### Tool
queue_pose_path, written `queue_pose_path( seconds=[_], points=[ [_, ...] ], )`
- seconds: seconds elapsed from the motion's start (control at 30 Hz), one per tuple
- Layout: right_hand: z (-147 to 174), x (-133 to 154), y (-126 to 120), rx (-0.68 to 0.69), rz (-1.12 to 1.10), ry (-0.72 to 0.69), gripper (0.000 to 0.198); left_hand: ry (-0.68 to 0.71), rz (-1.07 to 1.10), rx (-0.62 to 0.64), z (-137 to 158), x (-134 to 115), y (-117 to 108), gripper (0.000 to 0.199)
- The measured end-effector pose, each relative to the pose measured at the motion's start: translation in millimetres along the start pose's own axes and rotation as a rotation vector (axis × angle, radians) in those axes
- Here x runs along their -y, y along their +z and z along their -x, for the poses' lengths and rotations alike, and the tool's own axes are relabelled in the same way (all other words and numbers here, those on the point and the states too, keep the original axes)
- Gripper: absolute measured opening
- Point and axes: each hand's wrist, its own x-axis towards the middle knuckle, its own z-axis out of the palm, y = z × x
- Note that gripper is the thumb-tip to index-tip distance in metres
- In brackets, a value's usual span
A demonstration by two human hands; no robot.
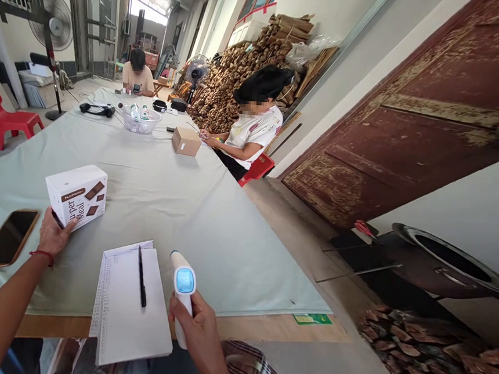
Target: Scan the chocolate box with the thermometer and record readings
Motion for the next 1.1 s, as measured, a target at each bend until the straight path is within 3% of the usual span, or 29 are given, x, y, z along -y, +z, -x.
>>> queue_pose_path(
  seconds=[0.13,0.3,0.4,0.47,0.53,0.6,0.67,0.83,0.97,1.1],
  points=[
    [-1.8,0.1,1.3,-0.023,0.012,0.011,0.034,-0.075,-0.148,0.062,-1.1,2.0,3.5,0.067],
    [-3.4,2.6,5.5,-0.033,-0.009,0.019,0.033,-0.031,-0.127,-0.155,26.6,13.7,16.2,0.087],
    [-5.8,0.6,6.9,-0.030,-0.008,0.016,0.033,0.077,-0.073,-0.205,55.1,19.7,20.2,0.072],
    [-9.0,-3.6,8.0,-0.037,0.002,0.008,0.033,0.233,-0.049,-0.065,72.9,18.2,19.2,0.055],
    [-14.2,-10.2,9.2,-0.034,0.024,0.004,0.035,0.425,-0.056,0.168,86.7,12.1,16.5,0.043],
    [-21.7,-18.4,9.8,-0.034,0.070,-0.006,0.039,0.575,-0.107,0.353,95.6,4.2,14.1,0.043],
    [-31.8,-27.4,9.0,-0.072,0.159,-0.036,0.044,0.669,-0.180,0.446,100.4,-2.4,13.0,0.048],
    [-65.7,-46.9,2.4,-0.194,0.566,-0.092,0.047,0.778,-0.307,0.548,102.9,-4.5,15.9,0.058],
    [-94.9,-55.5,-1.2,-0.162,0.895,-0.159,0.044,0.775,-0.353,0.539,103.3,0.1,18.3,0.059],
    [-112.5,-61.6,-3.7,-0.128,1.071,-0.196,0.042,0.778,-0.356,0.498,103.8,2.6,20.0,0.058]
  ],
)
